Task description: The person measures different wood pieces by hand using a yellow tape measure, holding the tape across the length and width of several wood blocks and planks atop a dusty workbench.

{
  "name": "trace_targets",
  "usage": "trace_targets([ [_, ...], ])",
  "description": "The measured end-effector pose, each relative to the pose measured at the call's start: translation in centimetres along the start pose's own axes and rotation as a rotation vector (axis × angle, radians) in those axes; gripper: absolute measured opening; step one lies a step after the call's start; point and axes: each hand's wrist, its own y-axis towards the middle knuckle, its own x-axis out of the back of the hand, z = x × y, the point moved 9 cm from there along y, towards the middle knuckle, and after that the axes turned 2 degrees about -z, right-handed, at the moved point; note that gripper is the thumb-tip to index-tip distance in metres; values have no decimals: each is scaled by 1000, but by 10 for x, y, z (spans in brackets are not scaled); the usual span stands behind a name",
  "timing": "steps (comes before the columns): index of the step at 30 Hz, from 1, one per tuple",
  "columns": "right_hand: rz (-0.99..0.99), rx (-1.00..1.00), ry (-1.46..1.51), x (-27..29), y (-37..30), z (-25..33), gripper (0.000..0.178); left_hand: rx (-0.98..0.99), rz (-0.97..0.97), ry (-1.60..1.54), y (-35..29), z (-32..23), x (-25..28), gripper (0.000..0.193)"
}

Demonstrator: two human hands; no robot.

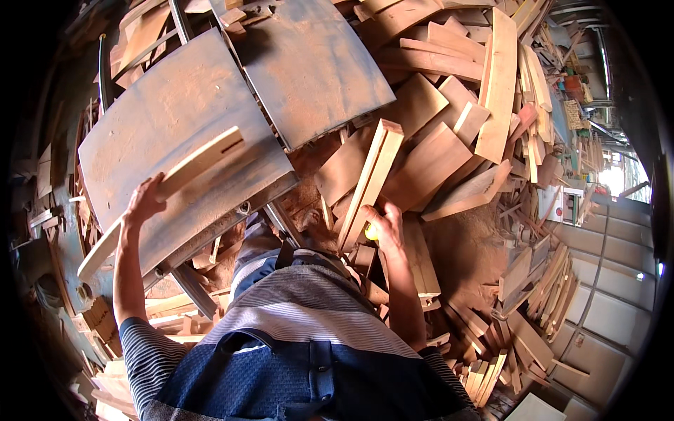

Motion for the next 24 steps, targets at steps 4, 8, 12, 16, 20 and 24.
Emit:
trace_targets([
  [4,58,-11,180,-21,14,30,50,84,-144,52,4,66,6,78],
  [8,94,3,303,-42,25,49,52,169,-297,297,6,17,14,70],
  [12,147,8,360,-66,40,45,50,79,-304,-186,-2,-141,-3,72],
  [16,288,-46,474,-109,34,61,39,-91,248,-1168,-21,-252,-73,107],
  [20,367,-85,558,-122,37,40,32,-121,247,-839,-26,-297,-60,106],
  [24,379,-92,489,-122,40,38,34,-79,152,-947,-33,-293,-58,90],
])
